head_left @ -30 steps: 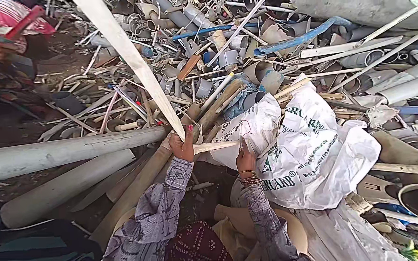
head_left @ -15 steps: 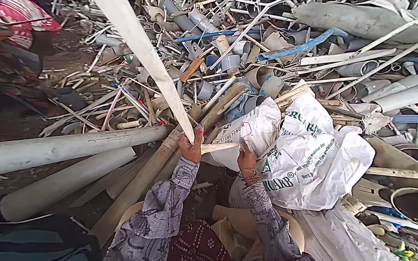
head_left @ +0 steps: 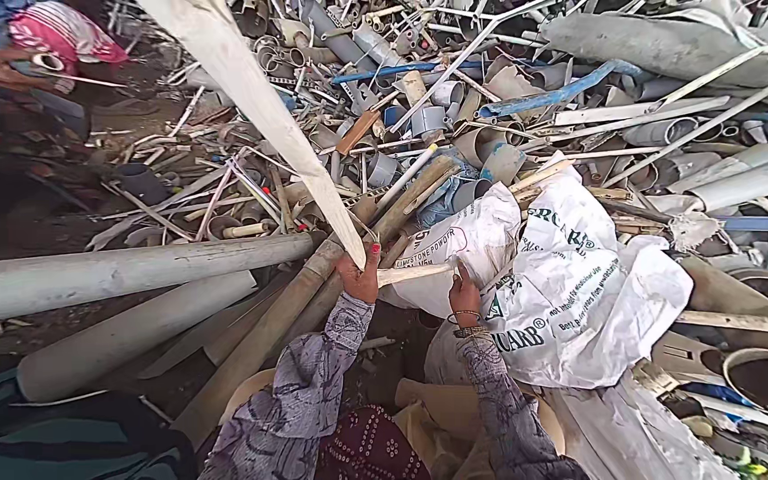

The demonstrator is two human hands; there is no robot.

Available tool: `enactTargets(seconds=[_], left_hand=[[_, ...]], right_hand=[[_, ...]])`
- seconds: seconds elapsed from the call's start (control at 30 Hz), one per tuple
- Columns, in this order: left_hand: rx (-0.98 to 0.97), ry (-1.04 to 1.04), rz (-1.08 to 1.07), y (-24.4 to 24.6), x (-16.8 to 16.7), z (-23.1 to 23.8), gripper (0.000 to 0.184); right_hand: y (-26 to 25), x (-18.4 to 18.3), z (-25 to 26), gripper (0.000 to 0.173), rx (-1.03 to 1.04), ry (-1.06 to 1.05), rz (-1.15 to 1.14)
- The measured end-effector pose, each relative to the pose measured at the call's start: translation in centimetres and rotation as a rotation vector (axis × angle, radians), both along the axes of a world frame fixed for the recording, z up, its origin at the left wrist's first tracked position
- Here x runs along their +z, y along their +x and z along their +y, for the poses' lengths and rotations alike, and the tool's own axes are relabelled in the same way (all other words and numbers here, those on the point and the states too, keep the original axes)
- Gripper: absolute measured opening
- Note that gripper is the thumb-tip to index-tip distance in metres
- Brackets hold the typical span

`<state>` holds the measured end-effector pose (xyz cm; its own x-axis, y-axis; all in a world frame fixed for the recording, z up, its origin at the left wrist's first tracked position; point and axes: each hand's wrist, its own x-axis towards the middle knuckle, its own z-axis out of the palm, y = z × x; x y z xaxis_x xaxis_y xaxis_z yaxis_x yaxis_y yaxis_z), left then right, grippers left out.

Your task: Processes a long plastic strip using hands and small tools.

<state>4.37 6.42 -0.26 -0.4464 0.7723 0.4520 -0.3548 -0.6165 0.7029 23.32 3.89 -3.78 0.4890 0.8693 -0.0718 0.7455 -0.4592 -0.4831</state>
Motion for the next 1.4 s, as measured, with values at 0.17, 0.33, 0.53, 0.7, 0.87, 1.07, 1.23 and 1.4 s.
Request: enactTargets(seconds=[0.17,0.33,0.53,0.7,0.87,1.07,1.23,1.4], left_hand=[[0.010,0.027,0.017,0.4,0.4,0.0,0.023],[-0.043,0.008,-0.039,0.1,-0.6,-0.4,0.024],[-0.049,0.087,-0.052,0.8,0.5,-0.6,0.023],[-0.057,0.081,-0.064,0.5,-0.5,-0.8,0.022],[-0.078,0.093,-0.070,0.9,0.5,-1.1,0.022],[-0.072,0.055,-0.070,0.6,-0.4,-1.2,0.023],[-0.067,0.038,-0.025,0.7,-0.3,-1.3,0.020],[-0.128,0.027,-0.073,0.2,-0.6,-1.4,0.020]], right_hand=[[-6.8,1.7,-3.2,0.047,0.215,0.229,-0.057],[-5.4,0.6,-3.4,0.049,0.262,0.264,-0.130],[-2.9,1.8,-1.8,0.050,0.106,-0.023,-0.147],[-3.3,0.3,-3.3,0.049,0.294,0.247,-0.269],[-1.1,1.0,-1.5,0.051,0.127,-0.027,-0.180],[-2.4,-1.4,-4.0,0.046,0.306,0.406,-0.191],[-2.2,1.2,-2.1,0.047,0.181,0.121,-0.126],[-6.2,1.5,-4.8,0.048,0.474,0.377,-0.227]])
